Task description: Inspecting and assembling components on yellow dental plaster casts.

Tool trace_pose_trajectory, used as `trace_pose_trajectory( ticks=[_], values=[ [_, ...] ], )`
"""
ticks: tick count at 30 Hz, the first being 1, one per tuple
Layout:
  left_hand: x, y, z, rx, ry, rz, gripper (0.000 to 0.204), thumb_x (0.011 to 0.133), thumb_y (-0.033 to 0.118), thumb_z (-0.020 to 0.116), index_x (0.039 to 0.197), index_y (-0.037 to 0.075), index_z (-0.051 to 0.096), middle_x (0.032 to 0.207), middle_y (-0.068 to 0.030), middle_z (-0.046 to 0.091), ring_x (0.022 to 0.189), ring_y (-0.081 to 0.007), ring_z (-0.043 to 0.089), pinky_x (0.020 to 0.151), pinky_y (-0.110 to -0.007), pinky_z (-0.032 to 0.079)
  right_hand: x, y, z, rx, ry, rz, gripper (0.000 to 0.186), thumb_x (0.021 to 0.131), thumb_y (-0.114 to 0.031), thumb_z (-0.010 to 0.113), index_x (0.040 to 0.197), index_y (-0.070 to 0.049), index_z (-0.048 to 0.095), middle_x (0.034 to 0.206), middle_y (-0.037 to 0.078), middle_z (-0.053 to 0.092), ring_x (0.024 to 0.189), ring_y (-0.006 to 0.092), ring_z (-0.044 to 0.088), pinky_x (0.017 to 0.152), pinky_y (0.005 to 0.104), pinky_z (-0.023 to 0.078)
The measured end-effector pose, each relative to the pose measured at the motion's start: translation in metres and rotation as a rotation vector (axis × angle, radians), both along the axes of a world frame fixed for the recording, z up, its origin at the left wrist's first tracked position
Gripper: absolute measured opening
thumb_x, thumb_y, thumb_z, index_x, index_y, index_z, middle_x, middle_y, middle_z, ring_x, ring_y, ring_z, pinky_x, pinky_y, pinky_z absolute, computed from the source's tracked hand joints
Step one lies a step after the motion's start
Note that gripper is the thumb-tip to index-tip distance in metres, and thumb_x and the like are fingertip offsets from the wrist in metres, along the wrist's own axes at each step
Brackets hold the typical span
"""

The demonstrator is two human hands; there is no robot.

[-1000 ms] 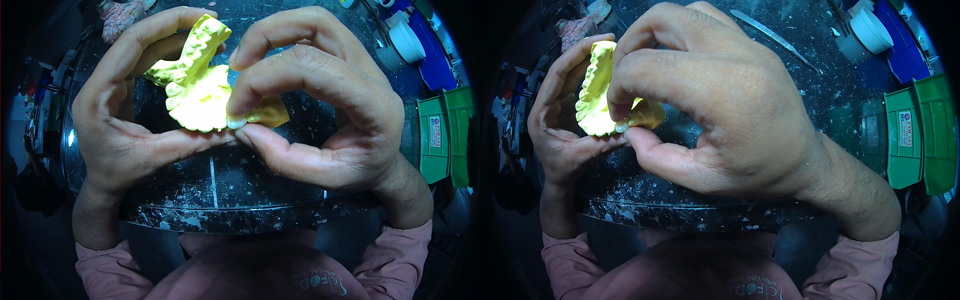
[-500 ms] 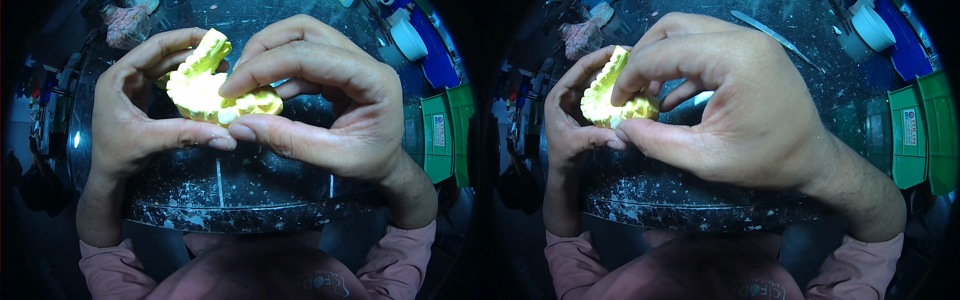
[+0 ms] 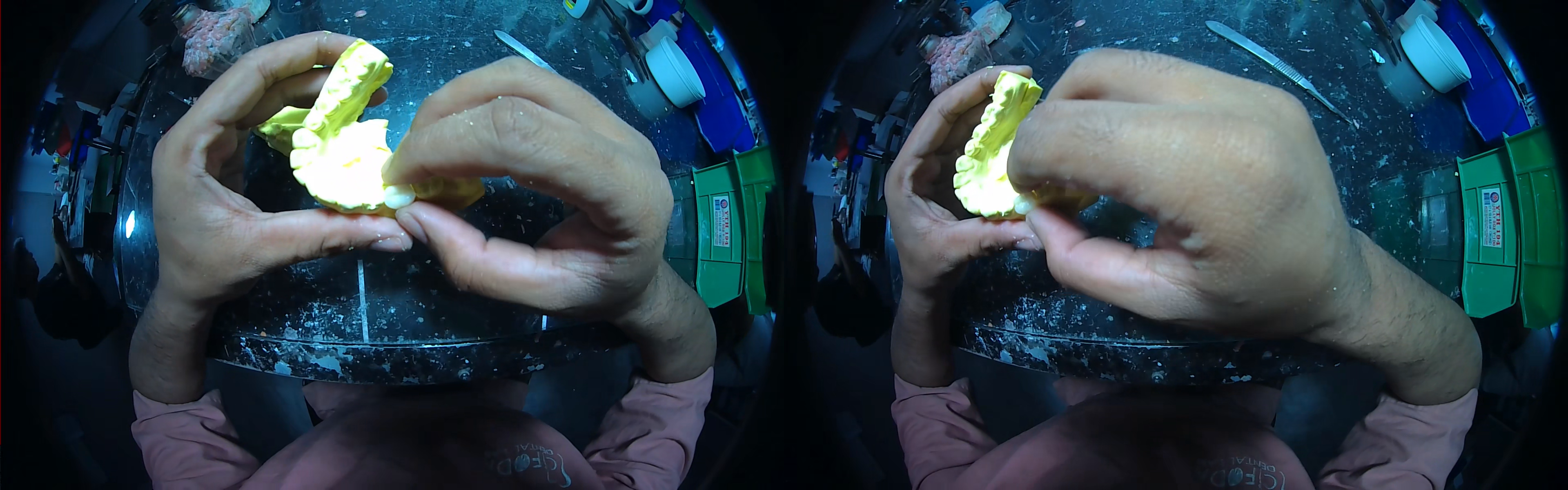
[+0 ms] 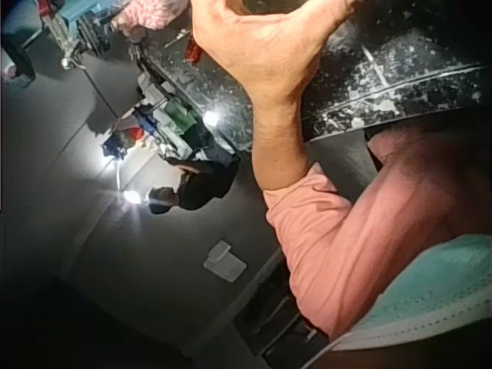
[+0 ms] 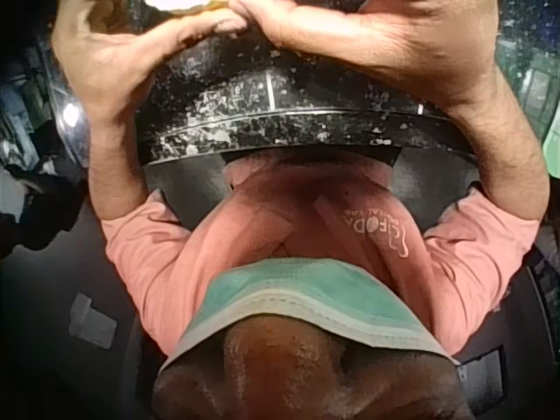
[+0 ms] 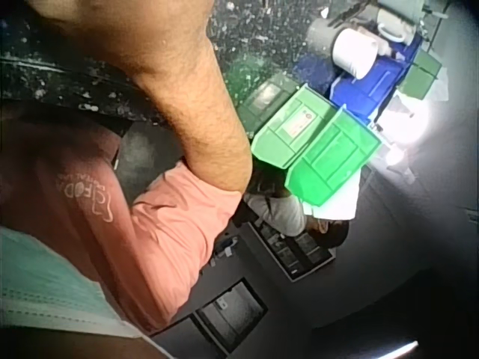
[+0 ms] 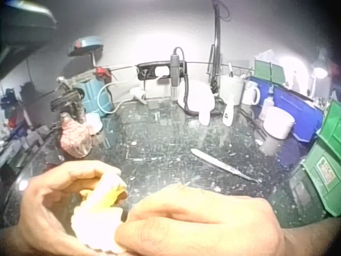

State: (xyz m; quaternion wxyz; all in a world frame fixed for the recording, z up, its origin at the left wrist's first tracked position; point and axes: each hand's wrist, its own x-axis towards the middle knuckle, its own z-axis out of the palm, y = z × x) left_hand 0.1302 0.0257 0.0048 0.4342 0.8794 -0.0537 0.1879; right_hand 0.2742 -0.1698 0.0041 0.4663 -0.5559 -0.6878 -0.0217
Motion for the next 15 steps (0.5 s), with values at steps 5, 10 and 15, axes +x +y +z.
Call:
trace_pose_trajectory(
  ticks=[5, 10, 15],
  values=[
    [0.003, -0.004, -0.003, 0.026, 0.035, 0.018, 0.099, 0.056, 0.015, 0.095, 0.139, -0.008, 0.047, 0.139, -0.0194, 0.055, 0.128, -0.0244, 0.054, 0.11, -0.038, 0.041, 0.002, -0.003, -0.01, -0.099, 0.207, -0.029, 0.021, 0.077, 0.006, 0.076, 0.096, 0.001, 0.073, 0.096, 0.011, 0.068, 0.081, 0.0119, 0.066, 0.067, 0.0226, 0.053],
    [0.002, -0.007, 0.01, 0.551, -0.036, 0.043, 0.061, 0.063, 0.014, 0.09, 0.118, 0.004, 0.067, 0.133, -0.0155, 0.06, 0.124, -0.0258, 0.056, 0.104, -0.038, 0.045, 0.009, -0.001, -0.021, -0.174, 0.256, -0.042, 0.017, 0.081, 0.0, 0.076, 0.098, 0.0, 0.074, 0.096, 0.008, 0.069, 0.084, 0.0114, 0.067, 0.07, 0.0219, 0.054],
    [0.002, -0.02, 0.008, 0.634, -0.064, 0.108, 0.036, 0.066, 0.008, 0.086, 0.1, 0.007, 0.074, 0.126, -0.0106, 0.065, 0.121, -0.0275, 0.057, 0.101, -0.039, 0.046, 0.012, 0.003, -0.031, -0.215, 0.099, -0.097, 0.016, 0.079, -0.002, 0.078, 0.095, -0.002, 0.074, 0.091, 0.007, 0.07, 0.083, 0.0149, 0.066, 0.073, 0.026, 0.052]
  ],
)
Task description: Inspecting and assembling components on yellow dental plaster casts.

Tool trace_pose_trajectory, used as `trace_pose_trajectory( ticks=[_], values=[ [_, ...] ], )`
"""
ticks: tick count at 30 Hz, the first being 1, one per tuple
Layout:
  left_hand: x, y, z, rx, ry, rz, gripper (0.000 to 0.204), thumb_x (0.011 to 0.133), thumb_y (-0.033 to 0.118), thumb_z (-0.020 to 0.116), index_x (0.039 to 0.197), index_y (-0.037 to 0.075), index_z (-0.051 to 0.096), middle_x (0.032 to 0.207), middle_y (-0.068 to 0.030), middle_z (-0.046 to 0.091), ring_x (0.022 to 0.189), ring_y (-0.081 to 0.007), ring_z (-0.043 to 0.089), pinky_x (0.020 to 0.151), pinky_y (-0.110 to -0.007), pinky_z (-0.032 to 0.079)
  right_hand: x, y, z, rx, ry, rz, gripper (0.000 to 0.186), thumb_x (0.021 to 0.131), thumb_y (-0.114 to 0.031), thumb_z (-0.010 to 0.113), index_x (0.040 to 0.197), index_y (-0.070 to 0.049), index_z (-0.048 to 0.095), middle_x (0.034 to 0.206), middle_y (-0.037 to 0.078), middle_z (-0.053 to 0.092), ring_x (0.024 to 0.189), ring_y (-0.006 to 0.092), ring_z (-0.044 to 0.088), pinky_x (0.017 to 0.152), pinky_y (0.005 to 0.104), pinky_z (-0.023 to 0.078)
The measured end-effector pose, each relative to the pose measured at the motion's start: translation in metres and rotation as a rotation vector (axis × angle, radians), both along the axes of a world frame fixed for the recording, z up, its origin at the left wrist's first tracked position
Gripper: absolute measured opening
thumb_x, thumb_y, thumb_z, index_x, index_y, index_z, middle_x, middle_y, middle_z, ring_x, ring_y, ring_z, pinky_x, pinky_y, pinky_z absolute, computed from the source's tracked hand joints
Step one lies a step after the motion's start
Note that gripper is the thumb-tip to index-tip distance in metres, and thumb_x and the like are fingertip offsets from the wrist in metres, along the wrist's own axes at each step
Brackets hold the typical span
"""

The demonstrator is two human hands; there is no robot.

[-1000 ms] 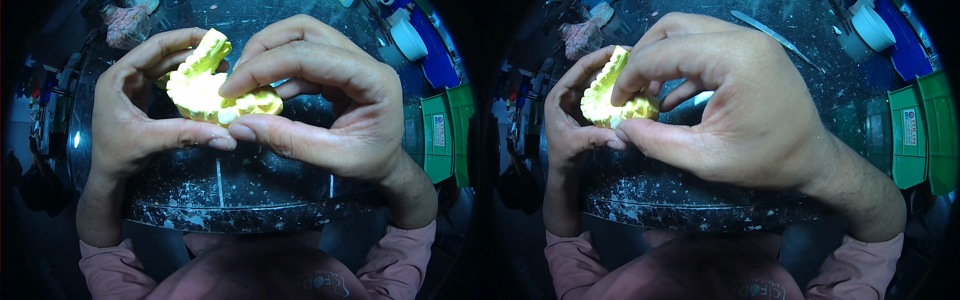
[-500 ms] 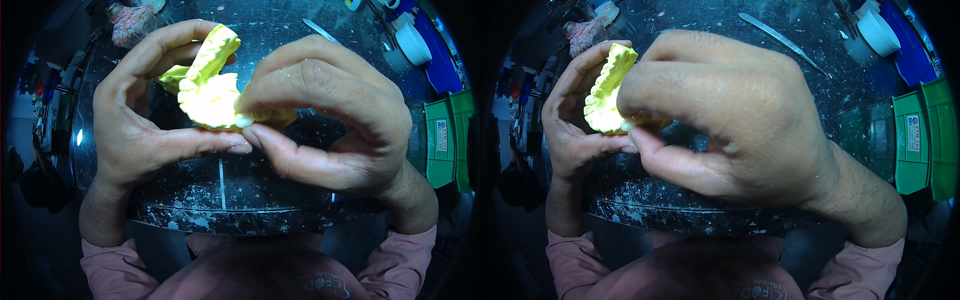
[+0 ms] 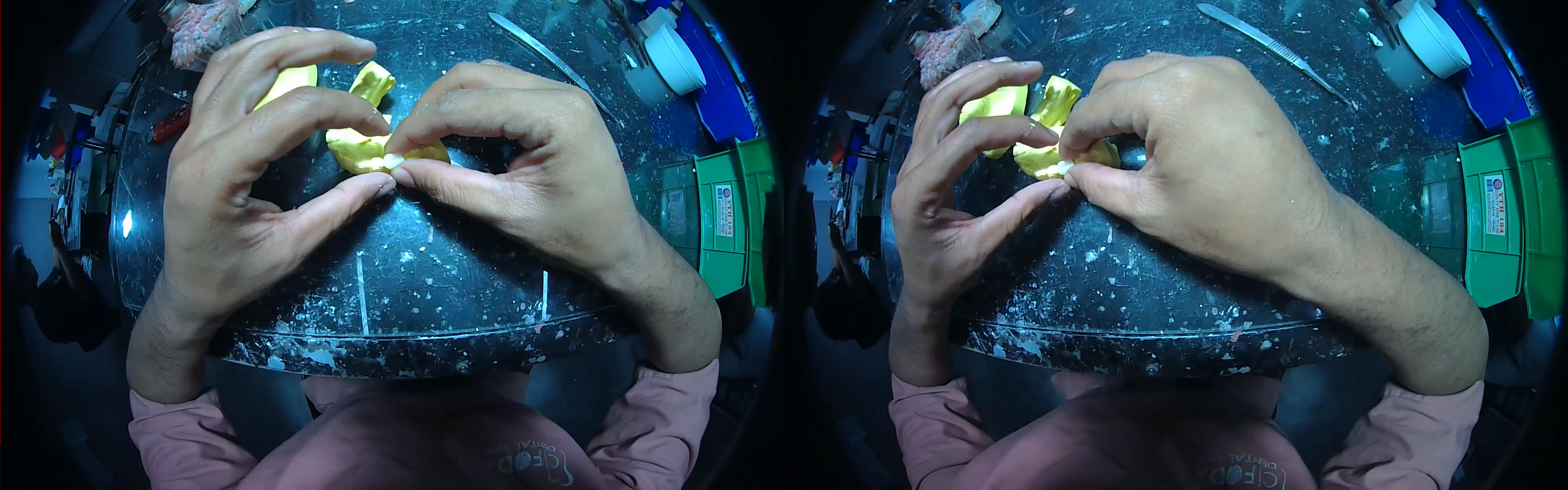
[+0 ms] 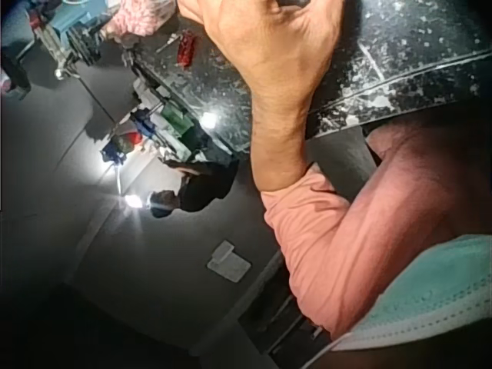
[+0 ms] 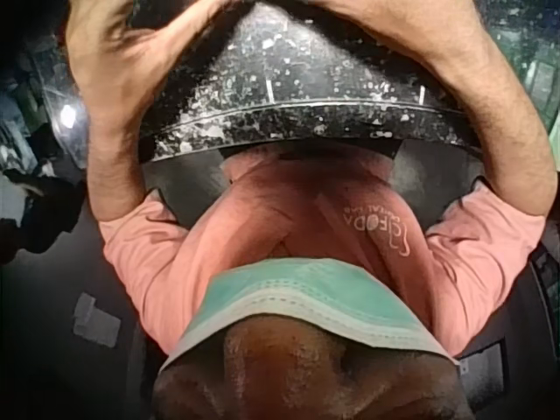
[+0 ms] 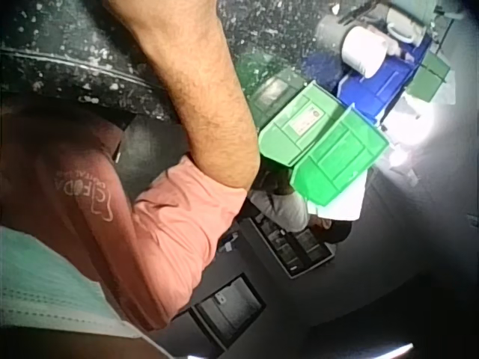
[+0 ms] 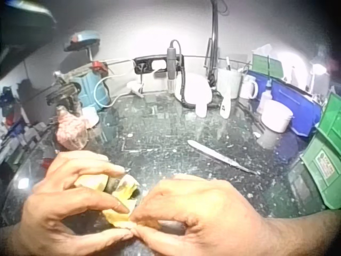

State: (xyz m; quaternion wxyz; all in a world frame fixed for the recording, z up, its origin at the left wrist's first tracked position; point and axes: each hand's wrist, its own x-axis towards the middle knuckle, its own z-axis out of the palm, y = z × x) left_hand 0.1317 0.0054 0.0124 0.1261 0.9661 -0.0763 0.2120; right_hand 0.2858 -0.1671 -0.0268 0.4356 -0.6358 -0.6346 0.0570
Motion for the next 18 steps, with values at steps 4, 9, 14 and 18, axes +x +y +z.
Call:
trace_pose_trajectory(
  ticks=[4, 9, 14, 18],
  values=[
    [0.0, -0.001, -0.002, -0.003, 0.04, -0.027, 0.035, 0.067, 0.006, 0.085, 0.1, 0.007, 0.074, 0.122, -0.0103, 0.067, 0.121, -0.0274, 0.058, 0.102, -0.039, 0.046, -0.001, -0.003, 0.005, 0.006, -0.145, -0.053, 0.017, 0.076, -0.004, 0.08, 0.093, -0.002, 0.074, 0.09, 0.008, 0.07, 0.083, 0.0178, 0.065, 0.076, 0.0298, 0.051],
    [0.001, -0.002, -0.002, 0.002, 0.035, -0.026, 0.034, 0.068, 0.003, 0.083, 0.1, 0.006, 0.074, 0.115, -0.0093, 0.069, 0.12, -0.0277, 0.059, 0.103, -0.041, 0.044, -0.003, -0.003, 0.01, -0.052, 0.065, 0.02, 0.022, 0.076, -0.006, 0.081, 0.095, 0.0, 0.073, 0.092, 0.009, 0.07, 0.086, 0.0172, 0.067, 0.082, 0.0296, 0.052],
    [0.004, -0.008, 0.001, 0.046, 0.049, -0.035, 0.03, 0.069, 0.003, 0.083, 0.098, 0.005, 0.075, 0.111, -0.0089, 0.07, 0.117, -0.0271, 0.06, 0.105, -0.041, 0.043, 0.001, -0.005, 0.011, 0.072, 0.188, 0.146, 0.034, 0.078, -0.008, 0.081, 0.107, 0.003, 0.065, 0.097, 0.01, 0.071, 0.091, 0.0159, 0.068, 0.084, 0.0292, 0.054],
    [0.004, -0.005, 0.004, 0.139, 0.08, -0.065, 0.027, 0.071, 0.003, 0.082, 0.097, 0.005, 0.075, 0.108, -0.0087, 0.071, 0.115, -0.0259, 0.062, 0.105, -0.041, 0.043, -0.002, -0.002, 0.019, 0.039, 0.188, 0.189, 0.037, 0.08, -0.006, 0.079, 0.11, 0.003, 0.061, 0.097, 0.012, 0.071, 0.089, 0.0167, 0.069, 0.082, 0.0286, 0.056]
  ],
)
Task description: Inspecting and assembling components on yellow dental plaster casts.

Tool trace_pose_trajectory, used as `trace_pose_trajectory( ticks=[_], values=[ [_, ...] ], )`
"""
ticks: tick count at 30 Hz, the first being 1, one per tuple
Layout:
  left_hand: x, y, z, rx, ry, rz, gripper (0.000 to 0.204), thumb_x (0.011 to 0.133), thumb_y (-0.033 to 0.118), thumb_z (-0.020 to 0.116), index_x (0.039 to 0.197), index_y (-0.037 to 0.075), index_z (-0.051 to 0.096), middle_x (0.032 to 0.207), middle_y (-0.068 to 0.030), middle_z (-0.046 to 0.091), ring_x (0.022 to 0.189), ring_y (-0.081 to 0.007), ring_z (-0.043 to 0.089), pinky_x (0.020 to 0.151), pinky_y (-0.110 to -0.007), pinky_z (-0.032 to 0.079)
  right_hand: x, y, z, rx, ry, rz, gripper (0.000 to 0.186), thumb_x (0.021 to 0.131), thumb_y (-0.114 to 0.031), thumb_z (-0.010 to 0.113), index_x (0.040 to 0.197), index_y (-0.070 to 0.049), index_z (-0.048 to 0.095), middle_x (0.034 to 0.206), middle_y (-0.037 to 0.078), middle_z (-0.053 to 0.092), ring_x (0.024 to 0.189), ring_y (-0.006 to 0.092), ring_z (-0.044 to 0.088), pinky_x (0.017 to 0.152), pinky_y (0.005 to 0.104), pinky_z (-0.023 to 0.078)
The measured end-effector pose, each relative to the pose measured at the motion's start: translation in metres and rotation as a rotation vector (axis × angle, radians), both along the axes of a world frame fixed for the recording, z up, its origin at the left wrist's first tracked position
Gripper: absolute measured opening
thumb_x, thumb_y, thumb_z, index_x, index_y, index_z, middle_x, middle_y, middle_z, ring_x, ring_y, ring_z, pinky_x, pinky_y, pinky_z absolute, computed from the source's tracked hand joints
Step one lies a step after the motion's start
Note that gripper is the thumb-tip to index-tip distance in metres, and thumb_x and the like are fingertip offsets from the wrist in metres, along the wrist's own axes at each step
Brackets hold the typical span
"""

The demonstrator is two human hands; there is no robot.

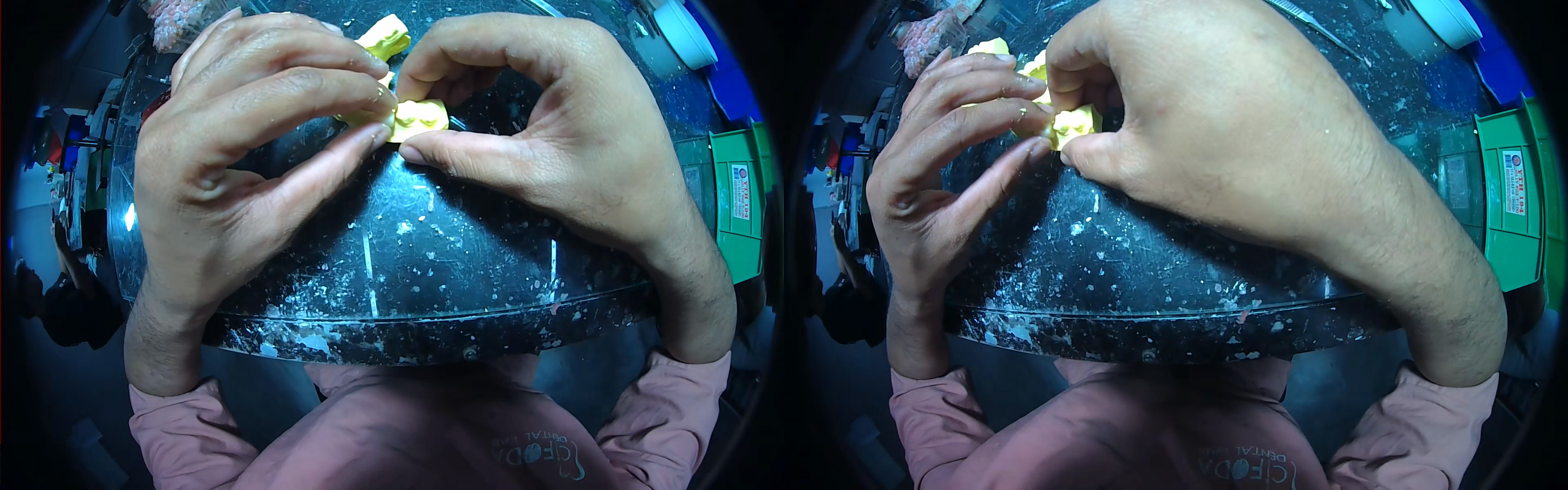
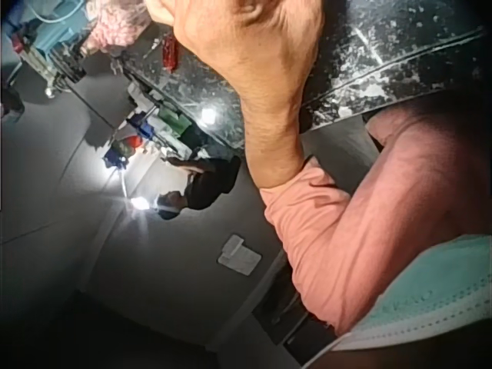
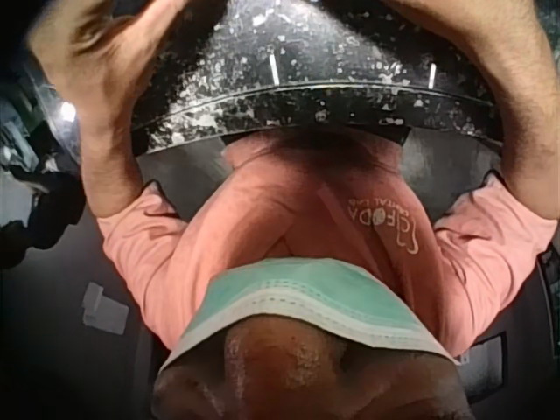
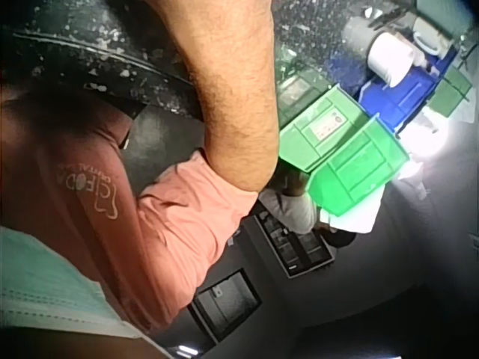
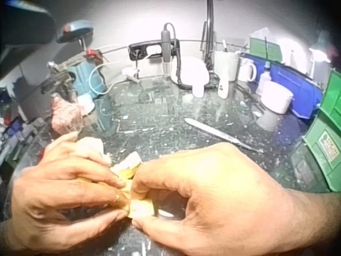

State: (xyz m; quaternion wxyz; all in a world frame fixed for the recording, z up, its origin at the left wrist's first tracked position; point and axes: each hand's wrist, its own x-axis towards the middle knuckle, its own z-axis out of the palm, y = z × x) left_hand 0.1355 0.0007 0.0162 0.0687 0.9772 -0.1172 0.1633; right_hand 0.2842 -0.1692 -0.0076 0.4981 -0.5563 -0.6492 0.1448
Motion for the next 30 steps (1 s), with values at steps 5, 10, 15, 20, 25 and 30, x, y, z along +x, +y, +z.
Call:
trace_pose_trajectory(
  ticks=[5, 10, 15, 20, 25, 30],
  values=[
    [-0.001, 0.003, -0.003, -0.053, 0.026, 0.019, 0.024, 0.073, 0.002, 0.08, 0.097, 0.005, 0.076, 0.109, -0.0088, 0.071, 0.115, -0.0254, 0.062, 0.105, -0.041, 0.043, -0.001, -0.009, 0.003, -0.009, 0.1, -0.01, 0.036, 0.079, -0.005, 0.079, 0.109, 0.002, 0.06, 0.095, 0.012, 0.071, 0.088, 0.0158, 0.069, 0.08, 0.0275, 0.055],
    [-0.002, 0.004, -0.007, -0.107, 0.01, 0.05, 0.026, 0.073, 0.003, 0.08, 0.099, 0.005, 0.077, 0.114, -0.0093, 0.07, 0.117, -0.0252, 0.061, 0.104, -0.04, 0.044, -0.004, -0.001, 0.005, -0.019, 0.216, -0.032, 0.035, 0.079, -0.003, 0.079, 0.107, 0.002, 0.059, 0.093, 0.013, 0.071, 0.086, 0.015, 0.069, 0.078, 0.0263, 0.055],
    [-0.003, 0.01, -0.006, -0.199, 0.081, 0.048, 0.025, 0.077, 0.008, 0.079, 0.102, 0.005, 0.077, 0.117, -0.0103, 0.07, 0.119, -0.0252, 0.06, 0.105, -0.039, 0.043, 0.003, -0.006, 0.009, -0.026, 0.322, -0.031, 0.034, 0.079, -0.002, 0.079, 0.105, 0.002, 0.057, 0.091, 0.014, 0.072, 0.084, 0.0142, 0.069, 0.076, 0.0251, 0.055],
    [-0.002, 0.007, -0.001, -0.08, 0.078, 0.073, 0.024, 0.08, 0.012, 0.078, 0.104, 0.008, 0.078, 0.119, -0.0106, 0.069, 0.121, -0.0245, 0.059, 0.105, -0.04, 0.044, 0.009, -0.005, 0.007, -0.044, 0.415, -0.037, 0.034, 0.079, -0.001, 0.079, 0.104, 0.002, 0.056, 0.089, 0.015, 0.072, 0.082, 0.0134, 0.069, 0.074, 0.0239, 0.055],
    [-0.006, 0.02, 0.003, -0.024, 0.034, 0.069, 0.026, 0.083, 0.016, 0.078, 0.108, 0.009, 0.077, 0.124, -0.0116, 0.067, 0.123, -0.0252, 0.058, 0.107, -0.041, 0.043, 0.012, -0.007, 0.007, -0.059, 0.494, -0.021, 0.034, 0.078, 0.001, 0.079, 0.102, 0.001, 0.055, 0.087, 0.016, 0.072, 0.08, 0.0125, 0.069, 0.072, 0.0227, 0.055],
    [-0.004, 0.026, -0.003, -0.271, 0.046, 0.061, 0.024, 0.085, 0.016, 0.075, 0.108, 0.006, 0.076, 0.125, -0.0146, 0.066, 0.122, -0.0263, 0.058, 0.106, -0.04, 0.043, 0.0, 0.004, 0.012, -0.072, 0.493, -0.087, 0.036, 0.078, 0.002, 0.079, 0.102, 0.0, 0.053, 0.086, 0.016, 0.072, 0.08, 0.013, 0.07, 0.07, 0.0215, 0.055]
  ],
)
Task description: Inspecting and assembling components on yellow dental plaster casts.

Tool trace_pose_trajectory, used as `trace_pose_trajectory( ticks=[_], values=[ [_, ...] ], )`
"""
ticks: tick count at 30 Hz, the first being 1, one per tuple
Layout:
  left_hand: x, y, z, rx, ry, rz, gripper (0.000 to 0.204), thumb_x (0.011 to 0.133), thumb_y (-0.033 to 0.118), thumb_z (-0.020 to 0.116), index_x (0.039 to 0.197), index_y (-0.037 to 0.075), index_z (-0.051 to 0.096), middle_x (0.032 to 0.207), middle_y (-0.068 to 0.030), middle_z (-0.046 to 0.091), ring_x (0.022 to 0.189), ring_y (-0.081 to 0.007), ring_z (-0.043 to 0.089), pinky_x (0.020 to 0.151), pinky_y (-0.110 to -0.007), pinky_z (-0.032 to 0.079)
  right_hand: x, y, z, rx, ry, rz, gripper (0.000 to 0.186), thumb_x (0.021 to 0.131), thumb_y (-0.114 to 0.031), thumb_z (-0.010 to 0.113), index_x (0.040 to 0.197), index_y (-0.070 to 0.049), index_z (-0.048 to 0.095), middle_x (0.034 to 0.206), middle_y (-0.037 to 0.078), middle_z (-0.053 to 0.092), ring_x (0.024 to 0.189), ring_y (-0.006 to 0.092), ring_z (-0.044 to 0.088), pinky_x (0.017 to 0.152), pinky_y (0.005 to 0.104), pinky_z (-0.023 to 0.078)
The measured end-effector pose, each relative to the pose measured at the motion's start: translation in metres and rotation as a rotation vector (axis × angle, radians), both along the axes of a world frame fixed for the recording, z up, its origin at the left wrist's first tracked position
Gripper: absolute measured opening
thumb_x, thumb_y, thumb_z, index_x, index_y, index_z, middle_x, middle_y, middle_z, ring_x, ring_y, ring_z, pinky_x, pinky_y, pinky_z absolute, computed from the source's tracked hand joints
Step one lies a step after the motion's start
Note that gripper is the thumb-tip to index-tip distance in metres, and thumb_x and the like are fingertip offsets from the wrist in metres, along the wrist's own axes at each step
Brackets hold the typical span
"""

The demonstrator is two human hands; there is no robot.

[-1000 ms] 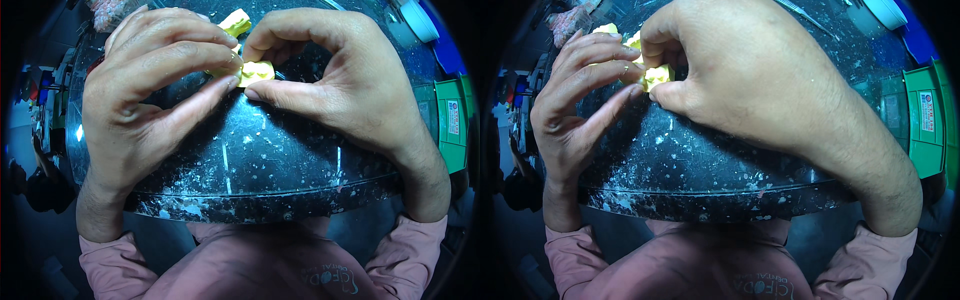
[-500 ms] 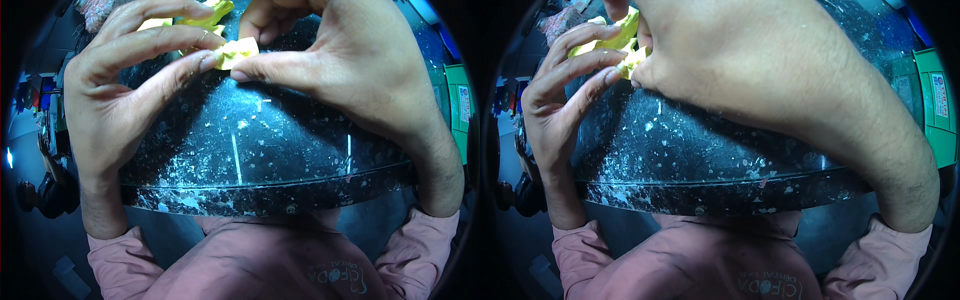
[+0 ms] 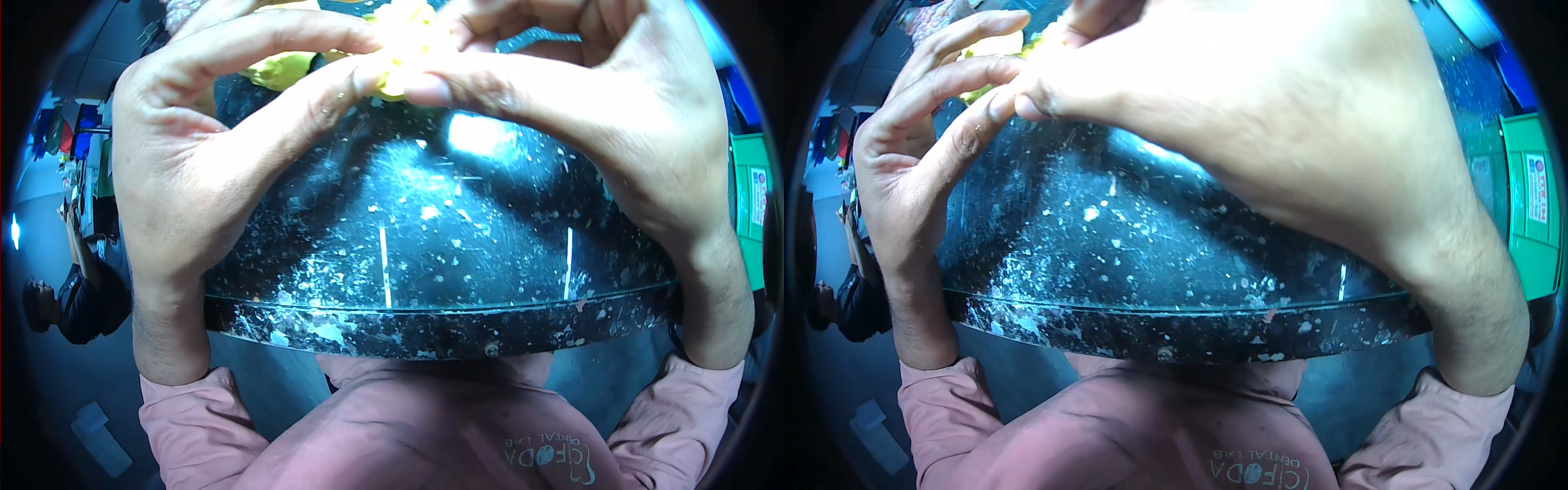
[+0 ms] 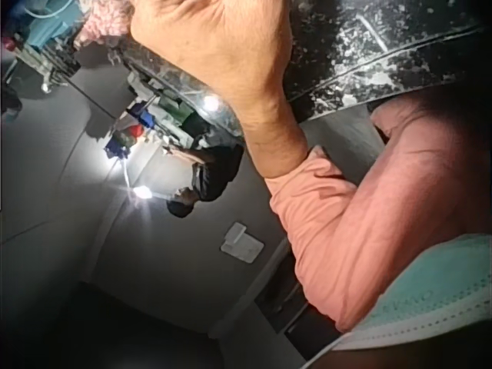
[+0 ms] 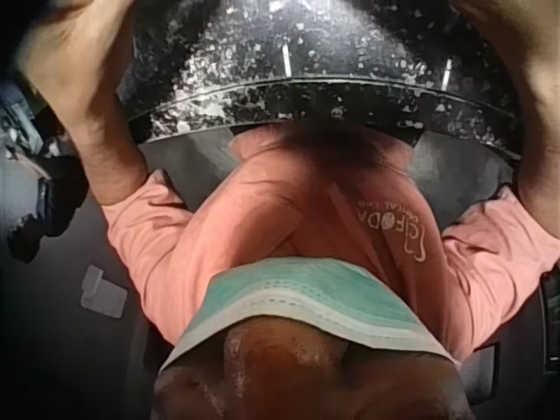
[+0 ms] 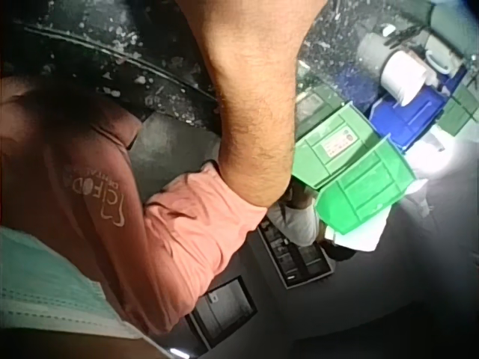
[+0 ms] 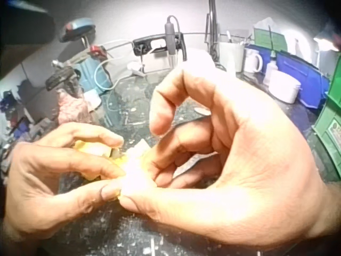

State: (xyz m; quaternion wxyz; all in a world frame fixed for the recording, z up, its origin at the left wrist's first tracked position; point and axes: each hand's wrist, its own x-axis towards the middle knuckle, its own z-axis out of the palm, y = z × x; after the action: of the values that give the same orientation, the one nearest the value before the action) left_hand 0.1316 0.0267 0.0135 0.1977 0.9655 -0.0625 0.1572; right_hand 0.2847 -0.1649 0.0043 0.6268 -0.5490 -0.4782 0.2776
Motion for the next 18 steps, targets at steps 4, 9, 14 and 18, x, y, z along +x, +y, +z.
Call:
trace_pose_trajectory(
  ticks=[4, 9, 14, 18],
  values=[
    [0.001, 0.0, 0.004, -0.219, 0.035, -0.038, 0.024, 0.086, 0.017, 0.073, 0.107, 0.004, 0.075, 0.125, -0.0163, 0.065, 0.122, -0.0267, 0.059, 0.105, -0.039, 0.043, -0.044, 0.005, 0.019, -0.181, -0.056, -0.386, 0.045, 0.076, 0.002, 0.082, 0.103, -0.002, 0.047, 0.086, 0.017, 0.072, 0.082, 0.017, 0.072, 0.068, 0.0195, 0.056],
    [-0.003, -0.003, 0.004, -0.383, 0.072, 0.017, 0.024, 0.085, 0.017, 0.072, 0.104, 0.003, 0.076, 0.125, -0.0165, 0.065, 0.119, -0.0254, 0.059, 0.103, -0.038, 0.044, -0.018, -0.005, 0.006, -0.181, 0.033, -0.239, 0.044, 0.081, -0.001, 0.078, 0.112, -0.001, 0.048, 0.095, 0.016, 0.071, 0.087, 0.0196, 0.072, 0.075, 0.0254, 0.058],
    [-0.012, -0.004, 0.007, -0.516, 0.035, 0.059, 0.023, 0.081, 0.013, 0.073, 0.102, 0.003, 0.076, 0.123, -0.0172, 0.065, 0.119, -0.0252, 0.059, 0.102, -0.038, 0.044, -0.003, -0.012, -0.002, -0.177, -0.02, -0.137, 0.046, 0.085, 0.0, 0.072, 0.119, -0.003, 0.041, 0.102, 0.02, 0.07, 0.09, 0.0234, 0.073, 0.077, 0.0304, 0.062],
    [-0.014, 0.001, 0.007, -0.486, -0.007, 0.043, 0.023, 0.081, 0.012, 0.073, 0.101, 0.003, 0.076, 0.123, -0.0174, 0.065, 0.119, -0.0253, 0.059, 0.102, -0.038, 0.044, -0.001, -0.013, -0.005, -0.114, -0.066, -0.123, 0.044, 0.084, -0.001, 0.073, 0.115, -0.004, 0.042, 0.102, 0.019, 0.071, 0.091, 0.0222, 0.073, 0.08, 0.031, 0.061]
  ],
)
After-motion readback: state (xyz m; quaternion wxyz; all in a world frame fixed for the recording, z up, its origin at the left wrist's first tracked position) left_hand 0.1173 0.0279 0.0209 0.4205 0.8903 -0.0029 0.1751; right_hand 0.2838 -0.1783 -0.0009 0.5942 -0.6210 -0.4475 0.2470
